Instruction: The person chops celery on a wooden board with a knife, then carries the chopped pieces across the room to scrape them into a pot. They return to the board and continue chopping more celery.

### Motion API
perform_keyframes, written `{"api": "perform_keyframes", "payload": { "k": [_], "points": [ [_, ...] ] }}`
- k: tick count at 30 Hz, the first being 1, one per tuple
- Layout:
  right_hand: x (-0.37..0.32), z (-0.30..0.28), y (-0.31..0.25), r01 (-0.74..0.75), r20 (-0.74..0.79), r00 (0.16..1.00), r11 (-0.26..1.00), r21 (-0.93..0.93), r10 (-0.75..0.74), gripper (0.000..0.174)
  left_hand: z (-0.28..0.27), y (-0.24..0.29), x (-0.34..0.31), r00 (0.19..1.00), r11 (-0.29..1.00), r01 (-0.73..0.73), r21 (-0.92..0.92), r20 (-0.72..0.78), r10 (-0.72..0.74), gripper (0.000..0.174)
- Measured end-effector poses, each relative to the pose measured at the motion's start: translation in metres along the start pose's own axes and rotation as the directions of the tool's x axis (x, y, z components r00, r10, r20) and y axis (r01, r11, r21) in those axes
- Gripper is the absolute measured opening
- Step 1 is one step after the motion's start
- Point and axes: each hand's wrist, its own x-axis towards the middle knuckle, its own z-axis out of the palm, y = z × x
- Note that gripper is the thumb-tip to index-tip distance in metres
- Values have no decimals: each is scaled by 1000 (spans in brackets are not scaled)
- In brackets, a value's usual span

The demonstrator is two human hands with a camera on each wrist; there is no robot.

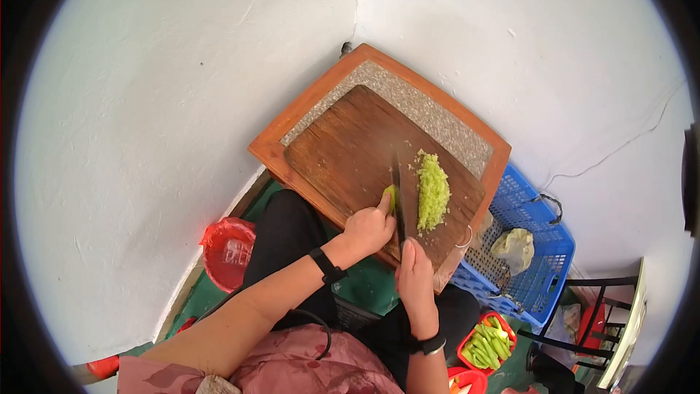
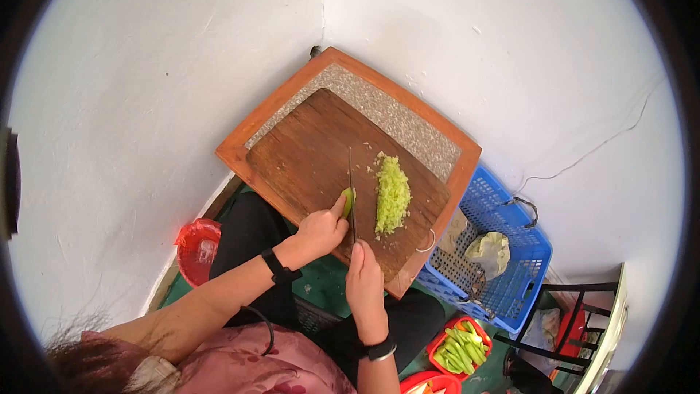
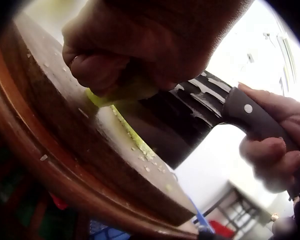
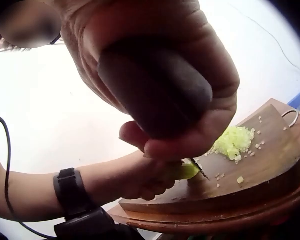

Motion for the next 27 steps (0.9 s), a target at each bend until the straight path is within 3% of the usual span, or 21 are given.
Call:
{"api": "perform_keyframes", "payload": {
  "k": [2,9,19,24,27],
  "points": [
    [18,3,8,26,-4,1000,1000,16,-26,39,-3,3,0,1000,1000,-11,6,-9,11,55],
    [20,-5,-18,-182,66,983,945,270,171,41,-4,5,0,999,1000,-8,23,-39,8,54],
    [-26,-20,-26,-228,88,973,949,218,213,42,-4,4,-2,1000,1000,6,-5,-10,-6,55],
    [-16,-23,-22,-167,115,982,971,169,148,42,-5,6,-2,1000,1000,1,-14,-5,-1,55],
    [4,-22,-26,-225,163,966,962,153,200,41,-6,7,-2,1000,1000,12,-11,6,-12,55]
  ]
}}
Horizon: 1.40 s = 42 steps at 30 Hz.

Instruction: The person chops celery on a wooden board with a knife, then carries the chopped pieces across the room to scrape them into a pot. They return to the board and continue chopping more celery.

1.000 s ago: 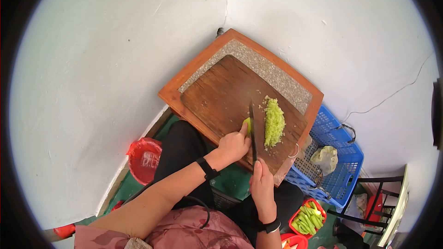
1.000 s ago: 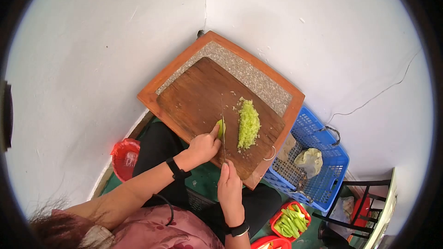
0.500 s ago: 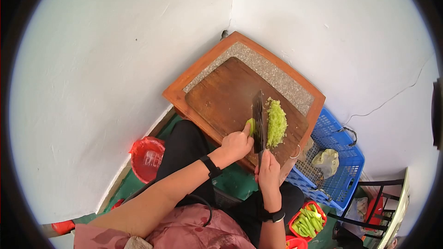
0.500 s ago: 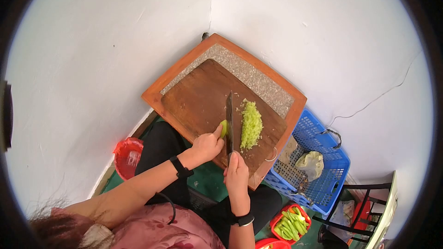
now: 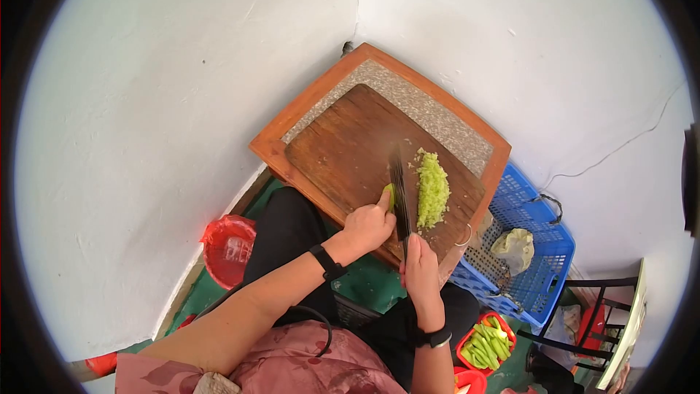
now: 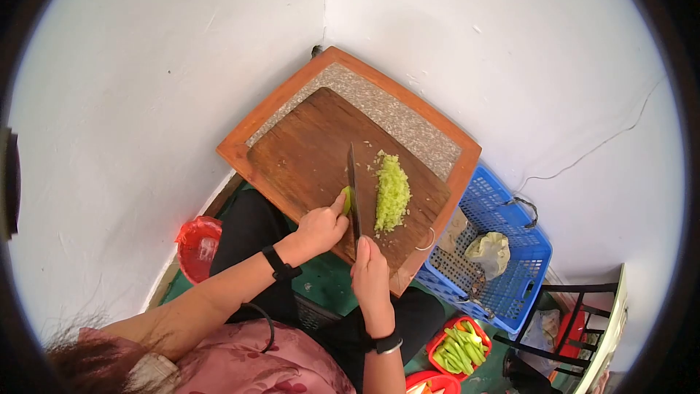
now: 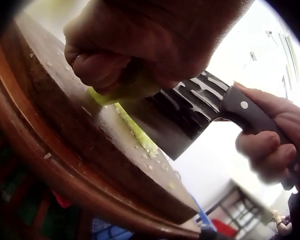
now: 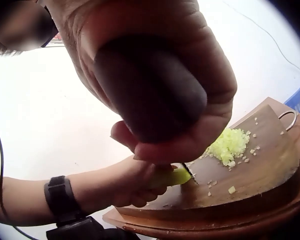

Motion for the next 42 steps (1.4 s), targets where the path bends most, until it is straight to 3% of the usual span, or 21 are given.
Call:
{"api": "perform_keyframes", "payload": {
  "k": [3,5,7,9,12,15,27,33,42],
  "points": [
    [34,12,23,207,-83,973,974,-92,-215,41,2,-3,2,1000,1000,-13,7,-11,13,56],
    [47,17,26,272,-84,956,957,-100,-281,40,3,-3,2,1000,1000,-12,1,-13,12,56],
    [41,17,15,232,-91,968,972,-25,-233,39,5,-1,0,1000,1000,0,19,-15,1,55],
    [28,14,2,83,-68,995,988,129,-74,40,1,-1,3,1000,999,5,36,-22,-4,55],
    [9,10,5,84,-104,992,987,136,-70,41,2,-1,-1,1000,999,9,33,-16,-8,56],
    [-8,2,-1,-4,-41,999,995,97,8,44,4,-1,0,1000,1000,-4,27,-30,5,56],
    [-14,-8,1,-13,28,1000,998,69,11,43,3,-2,0,1000,1000,2,-13,-31,-3,56],
    [29,6,2,72,-39,997,992,106,-68,39,1,-1,-1,1000,1000,23,0,-4,-23,57],
    [4,3,4,68,-88,995,987,145,-55,41,3,0,0,1000,1000,19,2,-25,-19,57]
  ]
}}
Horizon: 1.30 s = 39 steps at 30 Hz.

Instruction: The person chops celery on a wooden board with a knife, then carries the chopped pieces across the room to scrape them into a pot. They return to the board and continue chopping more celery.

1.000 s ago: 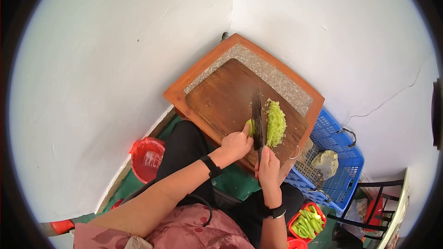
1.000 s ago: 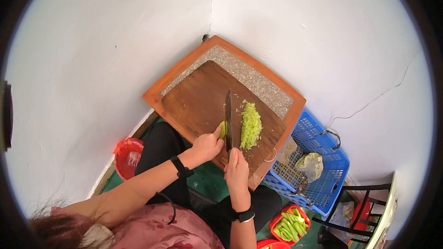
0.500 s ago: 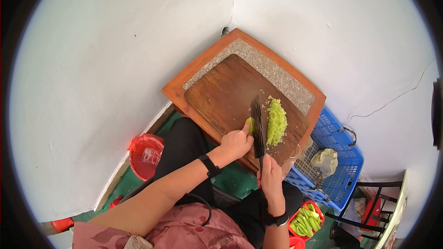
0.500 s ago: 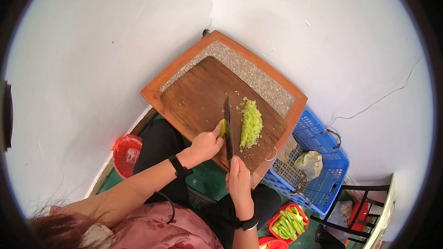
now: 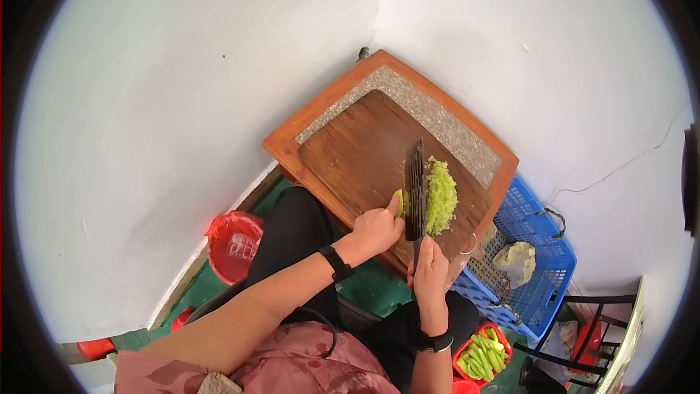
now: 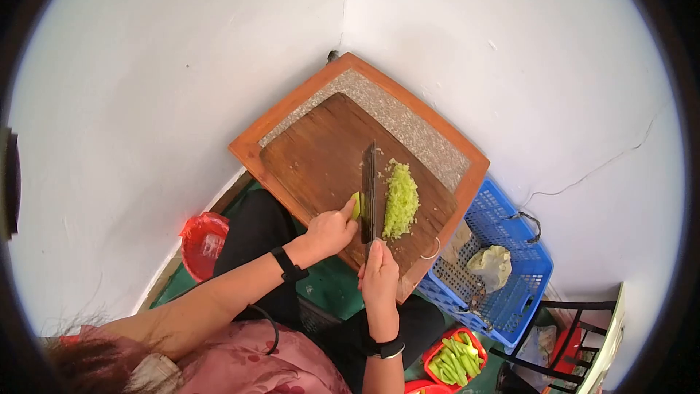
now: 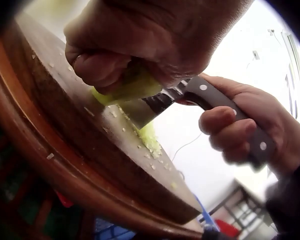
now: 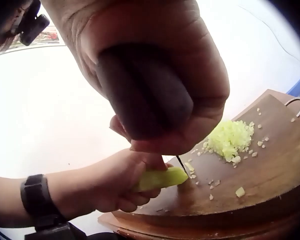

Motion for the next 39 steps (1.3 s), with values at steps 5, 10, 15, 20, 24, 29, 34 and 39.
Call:
{"api": "perform_keyframes", "payload": {
  "k": [5,10,15,20,24,29,34,39],
  "points": [
    [-8,-3,5,-62,49,997,998,-26,63,47,0,-1,0,1000,1000,-8,0,-6,8,55],
    [-7,-3,1,-43,67,997,998,-41,45,43,-3,-1,0,1000,1000,-10,2,-9,10,56],
    [20,6,2,44,73,997,995,-94,-37,41,2,-3,2,999,1000,-24,-13,-21,24,56],
    [30,4,-4,-34,55,998,999,42,32,40,-3,-1,2,999,1000,6,3,32,-6,58],
    [10,2,-7,-12,17,1000,1000,23,11,41,-4,-1,-1,1000,1000,5,1,15,-5,58],
    [-3,-3,-1,-50,51,997,998,-39,52,46,-3,0,0,999,1000,24,-20,42,-23,59],
    [2,7,8,84,10,996,986,-146,-83,43,-5,0,1,998,1000,24,-3,55,-24,59],
    [27,13,16,177,12,984,950,-256,-180,44,-2,-2,1,999,1000,23,-10,34,-23,58]
  ]
}}
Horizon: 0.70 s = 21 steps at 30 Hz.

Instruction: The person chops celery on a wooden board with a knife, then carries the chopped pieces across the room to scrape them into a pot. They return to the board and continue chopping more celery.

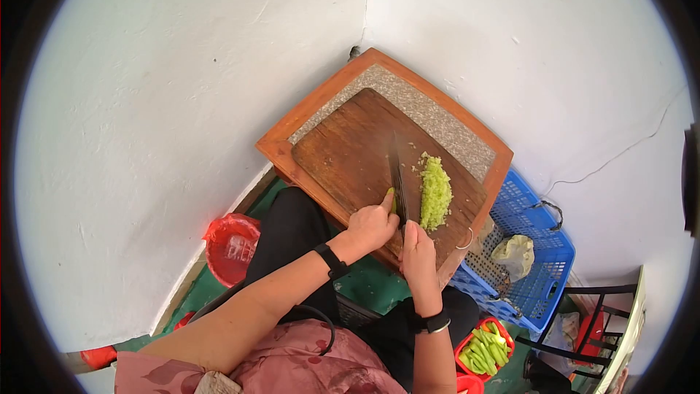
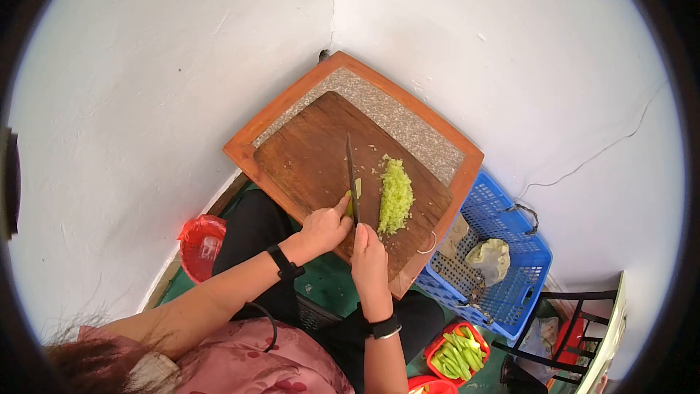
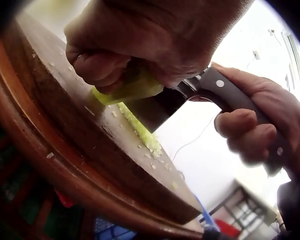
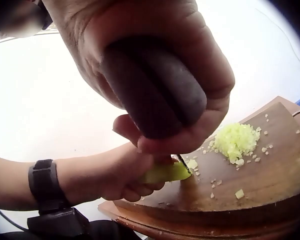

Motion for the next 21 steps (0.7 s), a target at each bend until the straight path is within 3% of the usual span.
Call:
{"api": "perform_keyframes", "payload": {
  "k": [6,9,12,21],
  "points": [
    [20,-3,-12,-64,61,996,995,75,59,44,3,-1,-2,998,999,-40,-11,-51,39,57],
    [16,-10,-17,-165,98,984,956,243,145,40,-3,0,-2,998,999,-43,-3,-47,43,59],
    [-2,-12,-18,-153,49,988,940,306,145,41,-5,1,-5,1000,1000,-17,-12,-6,17,59],
    [-24,-15,-16,-164,70,986,962,220,152,43,-4,-4,0,999,997,13,-80,52,-9,57]
  ]
}}
